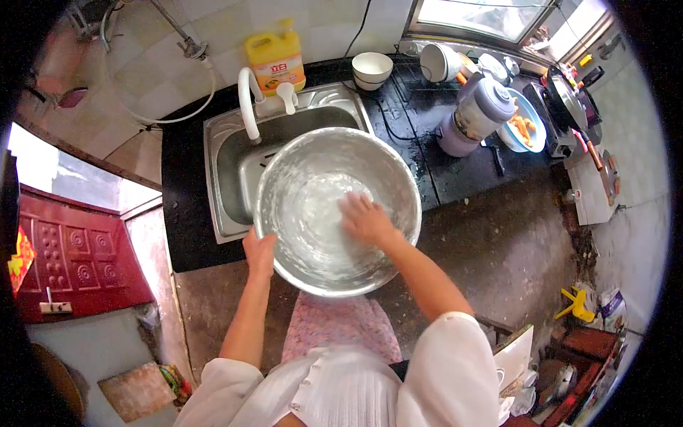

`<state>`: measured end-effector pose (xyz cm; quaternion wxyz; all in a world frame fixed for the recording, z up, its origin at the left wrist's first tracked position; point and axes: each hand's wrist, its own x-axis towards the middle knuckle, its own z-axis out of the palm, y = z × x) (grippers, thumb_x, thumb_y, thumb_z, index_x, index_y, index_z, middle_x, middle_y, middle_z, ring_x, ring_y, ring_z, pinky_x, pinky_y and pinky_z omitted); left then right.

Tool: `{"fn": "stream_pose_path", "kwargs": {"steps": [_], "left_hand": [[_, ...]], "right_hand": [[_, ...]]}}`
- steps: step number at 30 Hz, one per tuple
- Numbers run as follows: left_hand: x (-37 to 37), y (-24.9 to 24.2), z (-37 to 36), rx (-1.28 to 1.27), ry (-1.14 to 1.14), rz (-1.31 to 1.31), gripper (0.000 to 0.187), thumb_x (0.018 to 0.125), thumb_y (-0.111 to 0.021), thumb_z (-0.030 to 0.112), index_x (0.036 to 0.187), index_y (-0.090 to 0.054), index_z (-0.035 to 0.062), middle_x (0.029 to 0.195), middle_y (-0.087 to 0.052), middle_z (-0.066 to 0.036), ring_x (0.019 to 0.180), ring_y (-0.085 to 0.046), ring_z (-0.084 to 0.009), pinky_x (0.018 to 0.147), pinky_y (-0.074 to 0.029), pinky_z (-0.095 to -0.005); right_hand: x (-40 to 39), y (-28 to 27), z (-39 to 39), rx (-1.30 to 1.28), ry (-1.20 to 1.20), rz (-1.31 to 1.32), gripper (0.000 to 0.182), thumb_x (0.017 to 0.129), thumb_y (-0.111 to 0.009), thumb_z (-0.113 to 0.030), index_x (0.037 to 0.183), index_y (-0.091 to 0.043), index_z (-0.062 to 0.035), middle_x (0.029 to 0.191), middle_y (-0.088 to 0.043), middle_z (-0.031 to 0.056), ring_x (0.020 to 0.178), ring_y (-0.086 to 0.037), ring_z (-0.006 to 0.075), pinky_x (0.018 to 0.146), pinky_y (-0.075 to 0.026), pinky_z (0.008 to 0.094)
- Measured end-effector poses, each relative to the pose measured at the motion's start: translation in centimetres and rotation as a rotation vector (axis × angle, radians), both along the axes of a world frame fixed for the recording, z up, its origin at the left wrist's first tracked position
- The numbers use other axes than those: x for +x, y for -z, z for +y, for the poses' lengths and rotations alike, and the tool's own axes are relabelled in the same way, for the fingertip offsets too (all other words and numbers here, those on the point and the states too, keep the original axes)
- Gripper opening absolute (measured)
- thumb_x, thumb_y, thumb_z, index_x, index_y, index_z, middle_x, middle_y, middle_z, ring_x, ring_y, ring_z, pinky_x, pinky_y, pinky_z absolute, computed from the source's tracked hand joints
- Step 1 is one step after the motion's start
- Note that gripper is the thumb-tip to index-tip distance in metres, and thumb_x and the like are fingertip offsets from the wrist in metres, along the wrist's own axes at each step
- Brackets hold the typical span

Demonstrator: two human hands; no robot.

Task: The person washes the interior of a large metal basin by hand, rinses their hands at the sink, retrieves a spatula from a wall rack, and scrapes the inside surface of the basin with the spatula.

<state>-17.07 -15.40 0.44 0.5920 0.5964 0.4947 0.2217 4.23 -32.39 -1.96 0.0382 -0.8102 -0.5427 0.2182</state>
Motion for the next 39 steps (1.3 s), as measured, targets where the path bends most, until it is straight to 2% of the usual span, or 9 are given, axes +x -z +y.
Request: {"fn": "stream_pose_path", "kwargs": {"steps": [2, 7, 11, 16, 22, 25, 29, 34, 39], "left_hand": [[0.4, 0.1, -0.7, 0.032, -0.001, 0.004, 0.034, 0.07, -0.055, 0.001, 0.103, -0.061, -0.0042, 0.087, -0.064, -0.008, 0.078, -0.057, -0.0138, 0.073, -0.046, -0.0283], [0.8, 1.6, -0.3, 0.024, -0.022, -0.017, 0.031, 0.071, -0.054, 0.005, 0.099, -0.062, -0.0047, 0.082, -0.065, -0.011, 0.074, -0.057, -0.0134, 0.069, -0.046, -0.0309], [0.1, 1.6, 0.5, -0.023, -0.057, -0.027, 0.029, 0.071, -0.054, 0.005, 0.097, -0.061, -0.0052, 0.082, -0.065, -0.01, 0.075, -0.057, -0.0139, 0.07, -0.046, -0.031], [0.5, 2.5, 0.1, -0.032, -0.064, -0.036, 0.03, 0.07, -0.054, 0.004, 0.098, -0.061, -0.006, 0.083, -0.065, -0.011, 0.076, -0.057, -0.0147, 0.07, -0.046, -0.0299], [1.5, 0.4, 0.9, -0.113, -0.077, 0.005, 0.028, 0.07, -0.056, 0.003, 0.097, -0.061, -0.0048, 0.084, -0.065, -0.012, 0.077, -0.059, -0.0156, 0.069, -0.046, -0.031], [0.8, 1.1, 1.5, -0.016, -0.078, -0.033, 0.028, 0.07, -0.055, 0.002, 0.097, -0.061, -0.0048, 0.085, -0.065, -0.011, 0.077, -0.059, -0.0153, 0.07, -0.046, -0.0303], [0.6, 1.6, 1.3, -0.046, -0.007, 0.024, 0.035, 0.071, -0.056, 0.001, 0.105, -0.059, -0.0053, 0.091, -0.063, -0.012, 0.081, -0.059, -0.0188, 0.074, -0.046, -0.0311], [0.7, 3.1, 1.8, 0.074, -0.072, 0.015, 0.032, 0.073, -0.05, 0.0, 0.103, -0.059, -0.0045, 0.086, -0.064, -0.013, 0.08, -0.059, -0.0174, 0.074, -0.047, -0.0327], [0.1, 5.2, 1.6, -0.086, -0.152, -0.162, 0.031, 0.073, -0.053, 0.001, 0.103, -0.06, -0.0018, 0.092, -0.066, -0.012, 0.082, -0.06, -0.0172, 0.073, -0.047, -0.0316]], "right_hand": [[0.9, 1.8, 3.8, 0.048, 0.203, -0.01, 0.06, 0.095, -0.035, -0.047, 0.144, -0.028, -0.0138, 0.151, -0.023, 0.0125, 0.139, -0.02, 0.0334, 0.109, -0.019, 0.0538], [-7.1, 1.3, 5.6, 0.194, -0.232, 0.142, 0.059, 0.094, -0.034, -0.045, 0.143, -0.03, -0.0113, 0.149, -0.027, 0.0135, 0.137, -0.025, 0.0327, 0.107, -0.021, 0.0561], [-3.4, -2.6, 1.0, -0.057, -0.349, -0.073, 0.06, 0.094, -0.034, -0.046, 0.143, -0.03, -0.0113, 0.15, -0.025, 0.0105, 0.139, -0.022, 0.0299, 0.109, -0.02, 0.0546], [3.5, 2.9, 5.1, 0.009, 0.164, -0.231, 0.058, 0.095, -0.031, -0.041, 0.144, -0.028, -0.0086, 0.151, -0.024, 0.01, 0.138, -0.021, 0.0334, 0.108, -0.021, 0.0558], [-6.8, 2.6, 9.1, 0.334, -0.199, 0.34, 0.061, 0.09, -0.045, -0.036, 0.138, -0.034, 0.0003, 0.14, -0.038, 0.023, 0.128, -0.037, 0.0379, 0.104, -0.034, 0.0434], [-4.2, -0.3, 9.1, 0.133, -0.231, 0.519, 0.061, 0.091, -0.045, -0.036, 0.136, -0.034, 0.0036, 0.138, -0.039, 0.0254, 0.126, -0.039, 0.0403, 0.104, -0.033, 0.0445], [-1.2, 3.2, 14.1, 0.557, 0.38, 0.537, 0.069, 0.095, -0.037, -0.042, 0.143, -0.019, 0.0042, 0.149, -0.017, 0.0256, 0.14, -0.016, 0.0348, 0.114, -0.015, 0.0377], [-9.5, 0.5, 12.2, 0.381, 0.031, 1.017, 0.067, 0.097, -0.035, -0.041, 0.144, -0.017, 0.0034, 0.15, -0.016, 0.0239, 0.141, -0.014, 0.0332, 0.114, -0.012, 0.0373], [-8.9, -5.2, 13.1, 0.519, -0.221, 0.572, 0.057, 0.096, -0.041, -0.036, 0.14, -0.032, -0.0025, 0.146, -0.03, 0.019, 0.137, -0.026, 0.0337, 0.111, -0.021, 0.0424]]}}
